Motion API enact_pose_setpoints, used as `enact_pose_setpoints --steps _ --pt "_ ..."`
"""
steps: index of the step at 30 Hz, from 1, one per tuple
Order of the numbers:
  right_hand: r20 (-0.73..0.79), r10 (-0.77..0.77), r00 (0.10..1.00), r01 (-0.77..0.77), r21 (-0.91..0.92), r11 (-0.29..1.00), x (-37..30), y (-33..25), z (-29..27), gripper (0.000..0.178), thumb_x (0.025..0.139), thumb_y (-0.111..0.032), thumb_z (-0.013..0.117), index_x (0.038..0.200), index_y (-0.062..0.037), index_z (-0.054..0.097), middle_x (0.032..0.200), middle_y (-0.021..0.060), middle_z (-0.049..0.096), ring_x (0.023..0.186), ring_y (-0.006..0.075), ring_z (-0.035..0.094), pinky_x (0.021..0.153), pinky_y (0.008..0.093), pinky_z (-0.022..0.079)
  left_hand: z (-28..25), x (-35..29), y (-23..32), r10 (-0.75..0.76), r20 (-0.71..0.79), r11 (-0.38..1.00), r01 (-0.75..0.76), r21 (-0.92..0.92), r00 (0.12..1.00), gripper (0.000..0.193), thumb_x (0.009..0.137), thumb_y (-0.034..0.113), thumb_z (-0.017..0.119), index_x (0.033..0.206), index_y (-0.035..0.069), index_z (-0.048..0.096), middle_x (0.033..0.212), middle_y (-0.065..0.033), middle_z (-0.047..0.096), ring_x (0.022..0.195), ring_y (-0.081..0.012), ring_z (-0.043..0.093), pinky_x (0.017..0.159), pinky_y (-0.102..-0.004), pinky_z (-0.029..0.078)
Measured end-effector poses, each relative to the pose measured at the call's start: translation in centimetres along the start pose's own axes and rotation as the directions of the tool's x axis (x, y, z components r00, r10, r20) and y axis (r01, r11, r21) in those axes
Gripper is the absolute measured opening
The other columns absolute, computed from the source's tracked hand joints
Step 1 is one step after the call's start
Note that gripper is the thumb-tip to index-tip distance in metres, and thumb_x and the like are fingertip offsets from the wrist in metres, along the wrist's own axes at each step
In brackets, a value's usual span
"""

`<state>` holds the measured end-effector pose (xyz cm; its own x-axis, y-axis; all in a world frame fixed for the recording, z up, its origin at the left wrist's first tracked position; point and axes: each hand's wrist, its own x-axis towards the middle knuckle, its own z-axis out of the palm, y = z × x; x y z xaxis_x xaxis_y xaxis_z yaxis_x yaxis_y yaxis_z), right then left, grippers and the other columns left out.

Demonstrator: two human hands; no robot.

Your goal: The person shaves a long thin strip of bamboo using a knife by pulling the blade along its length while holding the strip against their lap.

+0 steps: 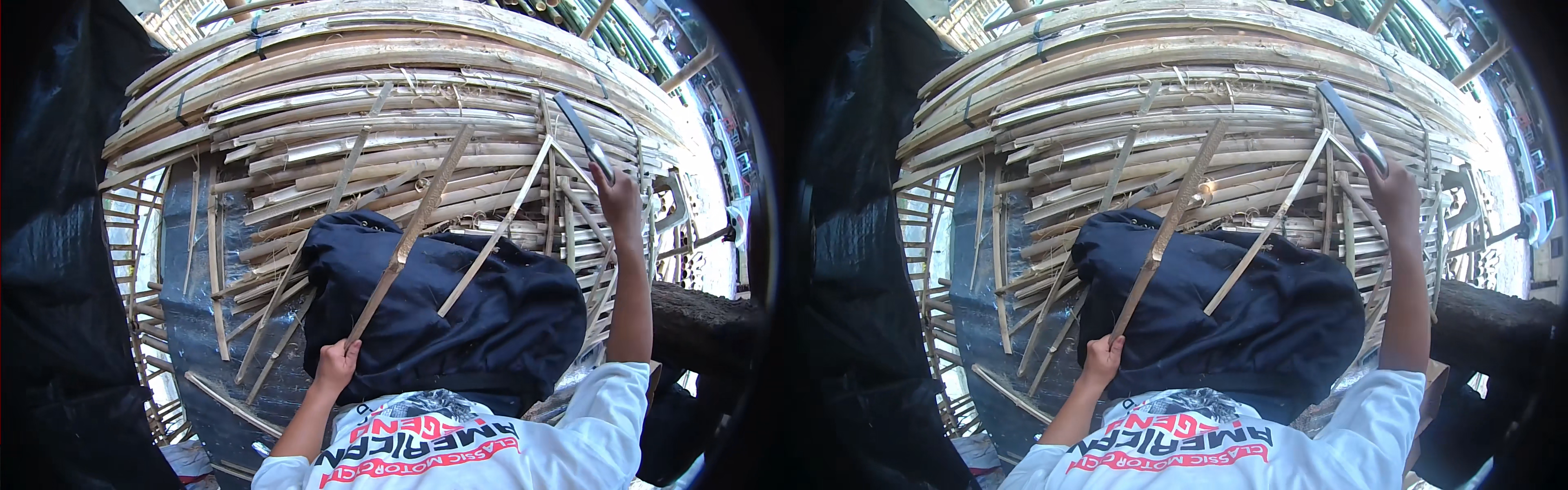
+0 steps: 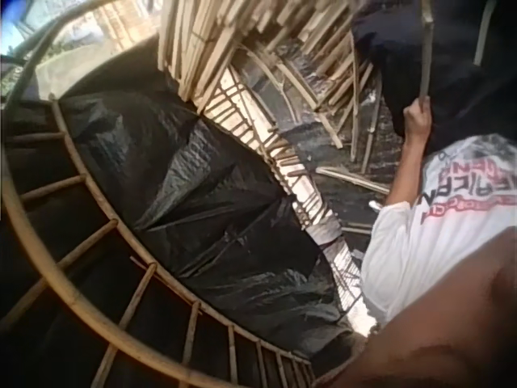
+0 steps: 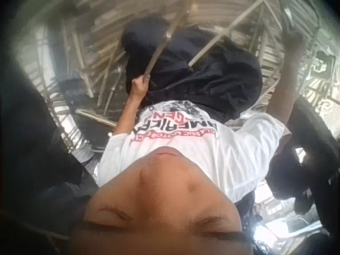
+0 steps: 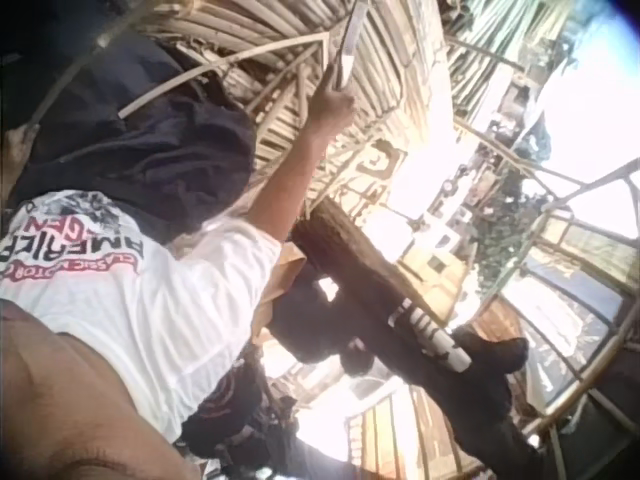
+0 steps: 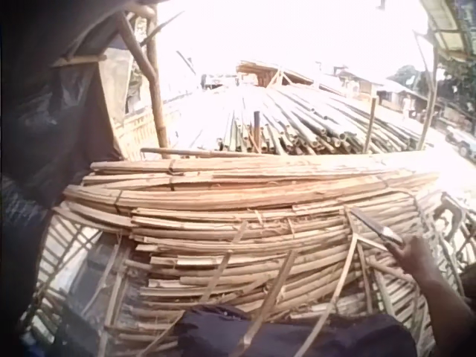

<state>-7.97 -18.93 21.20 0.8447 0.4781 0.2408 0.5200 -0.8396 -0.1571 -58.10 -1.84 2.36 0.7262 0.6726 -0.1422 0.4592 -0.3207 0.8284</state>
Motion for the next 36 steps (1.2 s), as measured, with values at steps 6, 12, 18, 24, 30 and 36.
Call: enact_pose_setpoints --steps 6,12,18,24,30,36 --pt "0.143 -0.451 0.881 0.384 0.338 0.859 -10.9 -10.2 4.5 0.054 0.074 -0.056 0.071 0.074 -0.0025 0.062 0.063 0.0178 0.062 0.063 0.0379 0.063 0.060 0.0448 0.050 -1.6 1.1 -2.6 -0.118 0.282 0.935 0.202 -0.291 0.952 0.052 0.098 0.040 0.052 0.064 0.001 0.053 0.050 -0.0068 0.047 0.043 -0.0167 0.048 0.043 -0.0334 0.036" --pt "0.227 -0.665 0.711 0.606 0.281 0.744 -12.0 -13.0 13.8 0.067 0.072 -0.072 0.062 0.065 -0.0058 0.056 0.059 0.0132 0.061 0.056 0.0332 0.064 0.055 0.0434 0.051 -3.5 3.0 -3.2 -0.251 0.704 0.683 0.637 -0.357 0.664 0.058 0.097 0.056 0.043 0.060 0.011 0.041 0.049 0.0034 0.037 0.040 -0.0064 0.033 0.038 -0.0229 0.027" --pt "0.152 -0.329 0.932 0.306 0.158 0.939 -3.9 -11.1 12.8 0.070 0.078 -0.070 0.059 0.083 -0.0013 0.068 0.067 0.0208 0.066 0.068 0.0394 0.066 0.061 0.0495 0.052 -3.8 3.0 -3.8 -0.298 0.734 0.620 0.708 -0.337 0.610 0.059 0.097 0.058 0.043 0.060 0.012 0.039 0.049 0.0032 0.035 0.039 -0.0067 0.030 0.038 -0.0238 0.025" --pt "-0.311 0.028 0.950 -0.003 0.081 0.997 3.5 2.6 -4.5 0.069 0.090 -0.060 0.053 0.070 0.0050 0.060 0.050 0.0087 0.047 0.049 0.0177 0.042 0.049 0.0366 0.034 -2.9 4.0 -3.7 -0.218 0.730 0.690 0.632 -0.354 0.647 0.063 0.095 0.058 0.046 0.057 0.008 0.049 0.046 0.0024 0.039 0.038 -0.0074 0.036 0.038 -0.0240 0.031" --pt "0.253 -0.289 0.923 0.245 0.194 0.950 -8.2 -13.6 1.5 0.043 0.074 -0.044 0.074 0.078 -0.0023 0.064 0.061 0.0189 0.060 0.062 0.0388 0.062 0.061 0.0448 0.048 -4.0 3.3 -3.7 -0.261 0.723 0.706 0.637 -0.308 0.639 0.064 0.096 0.054 0.048 0.074 -0.002 0.070 0.044 0.0026 0.039 0.037 -0.0071 0.035 0.039 -0.0245 0.029" --pt "0.422 -0.603 0.677 0.632 0.085 0.770 -9.0 -14.6 11.9 0.070 0.073 -0.071 0.063 0.069 -0.0012 0.060 0.062 0.0195 0.062 0.065 0.0384 0.065 0.061 0.0463 0.051 -3.6 3.2 -3.1 -0.282 0.643 0.735 0.591 -0.333 0.712 0.064 0.097 0.053 0.048 0.058 0.003 0.056 0.043 0.0022 0.040 0.036 -0.0068 0.037 0.038 -0.0239 0.029"
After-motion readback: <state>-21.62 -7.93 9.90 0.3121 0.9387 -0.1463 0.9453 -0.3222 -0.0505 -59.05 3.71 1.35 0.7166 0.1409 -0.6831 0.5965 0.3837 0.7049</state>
